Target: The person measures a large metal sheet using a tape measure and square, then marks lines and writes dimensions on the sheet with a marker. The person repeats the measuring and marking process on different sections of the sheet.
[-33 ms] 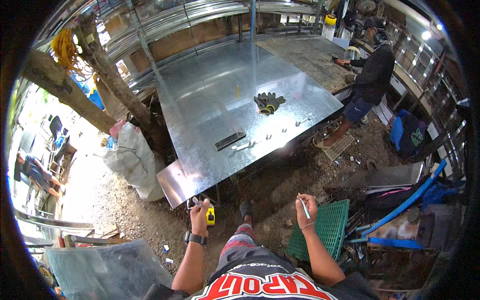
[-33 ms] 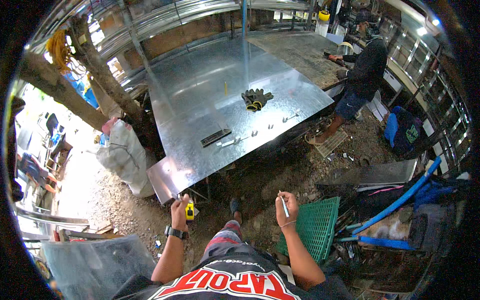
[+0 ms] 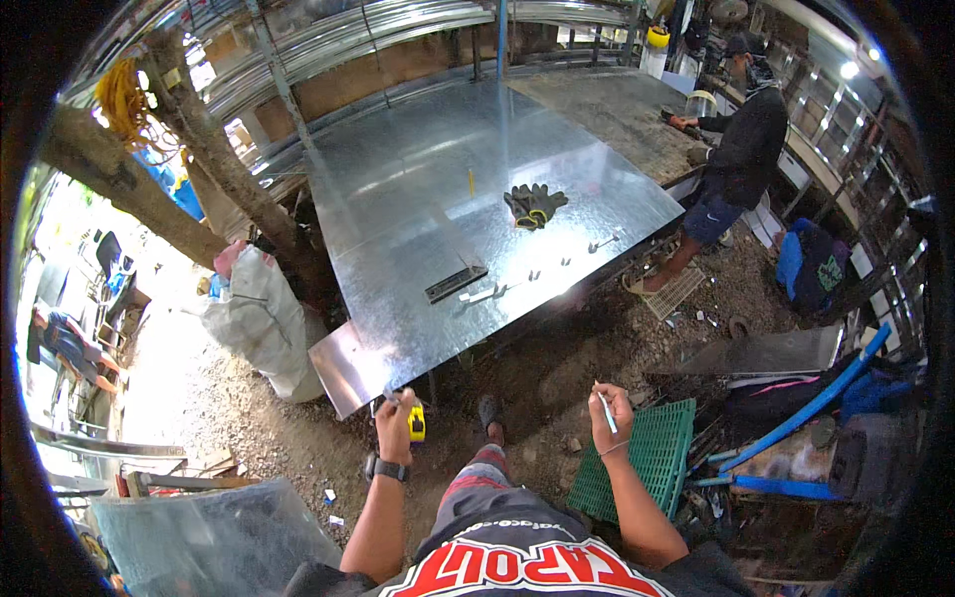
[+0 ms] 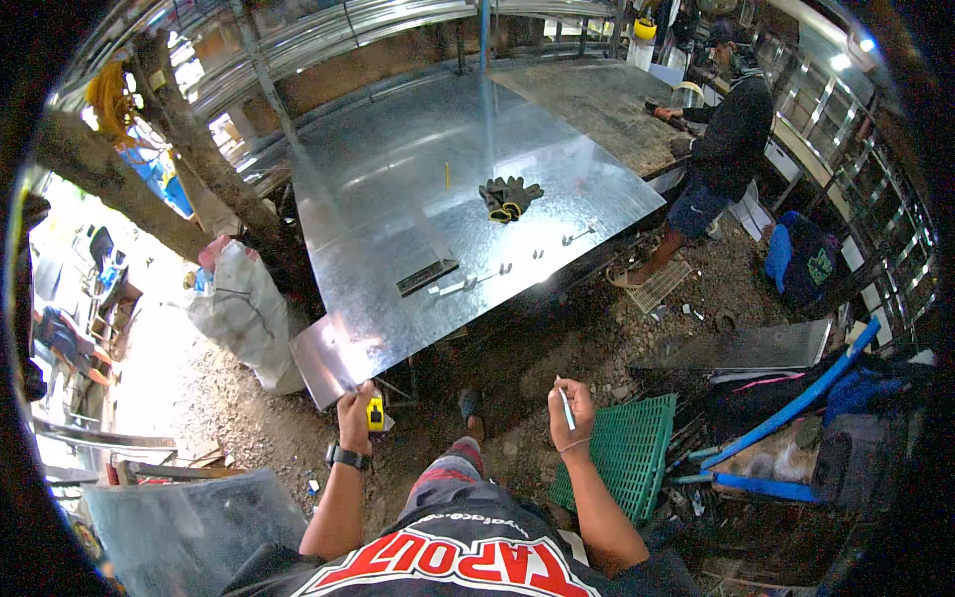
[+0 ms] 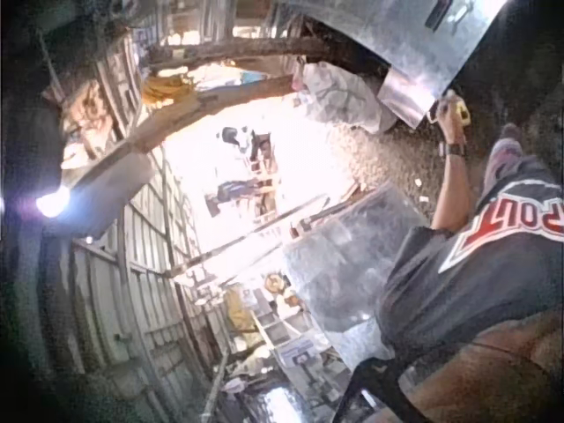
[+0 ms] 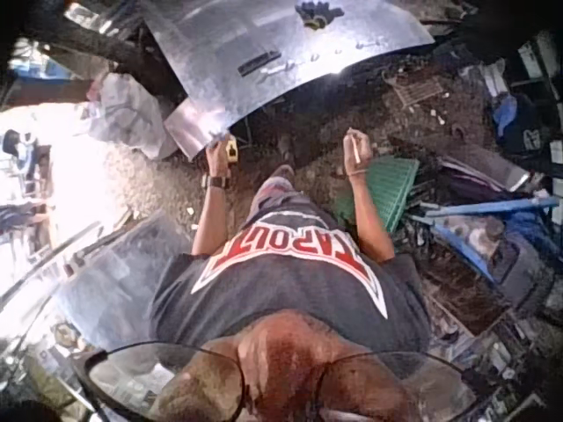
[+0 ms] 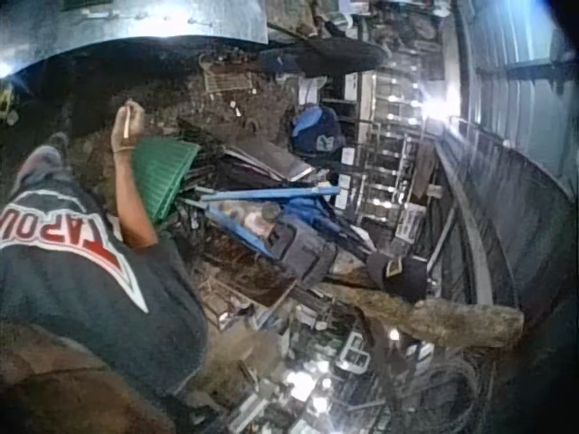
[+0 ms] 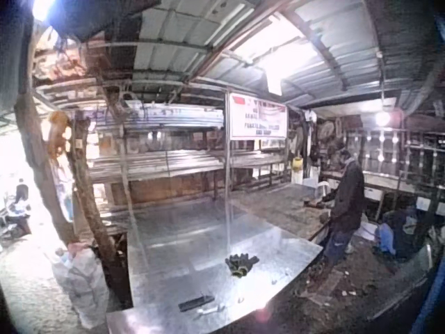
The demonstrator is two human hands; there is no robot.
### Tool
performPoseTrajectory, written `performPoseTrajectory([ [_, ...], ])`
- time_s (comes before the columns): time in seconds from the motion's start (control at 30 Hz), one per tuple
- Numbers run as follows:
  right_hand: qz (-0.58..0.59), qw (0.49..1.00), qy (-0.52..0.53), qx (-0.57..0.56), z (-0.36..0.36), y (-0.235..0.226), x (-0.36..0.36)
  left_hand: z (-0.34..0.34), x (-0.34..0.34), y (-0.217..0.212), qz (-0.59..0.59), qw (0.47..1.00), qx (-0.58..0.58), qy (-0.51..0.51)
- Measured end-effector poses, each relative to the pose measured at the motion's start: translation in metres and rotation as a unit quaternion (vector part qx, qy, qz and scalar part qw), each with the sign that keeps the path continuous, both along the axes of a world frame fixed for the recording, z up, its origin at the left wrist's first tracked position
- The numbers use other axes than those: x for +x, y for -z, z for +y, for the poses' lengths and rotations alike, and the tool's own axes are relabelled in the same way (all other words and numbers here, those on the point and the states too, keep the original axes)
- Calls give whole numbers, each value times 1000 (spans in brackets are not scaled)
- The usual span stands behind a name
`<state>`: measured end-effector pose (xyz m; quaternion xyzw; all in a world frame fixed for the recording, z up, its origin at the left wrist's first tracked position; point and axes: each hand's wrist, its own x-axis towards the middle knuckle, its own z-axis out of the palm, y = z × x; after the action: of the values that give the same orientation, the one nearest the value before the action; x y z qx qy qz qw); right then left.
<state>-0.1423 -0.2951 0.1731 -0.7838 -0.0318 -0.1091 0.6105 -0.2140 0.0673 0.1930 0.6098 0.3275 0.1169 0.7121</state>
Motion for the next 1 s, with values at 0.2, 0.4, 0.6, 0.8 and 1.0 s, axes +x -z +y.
performPoseTrajectory([
  [0.2,-7,1000,19,7,31,4,134,51,200,25,-34,979,202,15],
  [0.4,37,996,-77,-9,94,25,269,97,396,93,51,848,522,80],
  [0.6,46,985,-152,-69,163,62,401,120,506,142,95,843,530,21],
  [0.8,12,978,-193,-83,215,120,498,129,529,174,109,803,585,-37],
  [1.0,-87,961,-243,-103,234,158,560,118,541,168,129,777,612,-68],
])
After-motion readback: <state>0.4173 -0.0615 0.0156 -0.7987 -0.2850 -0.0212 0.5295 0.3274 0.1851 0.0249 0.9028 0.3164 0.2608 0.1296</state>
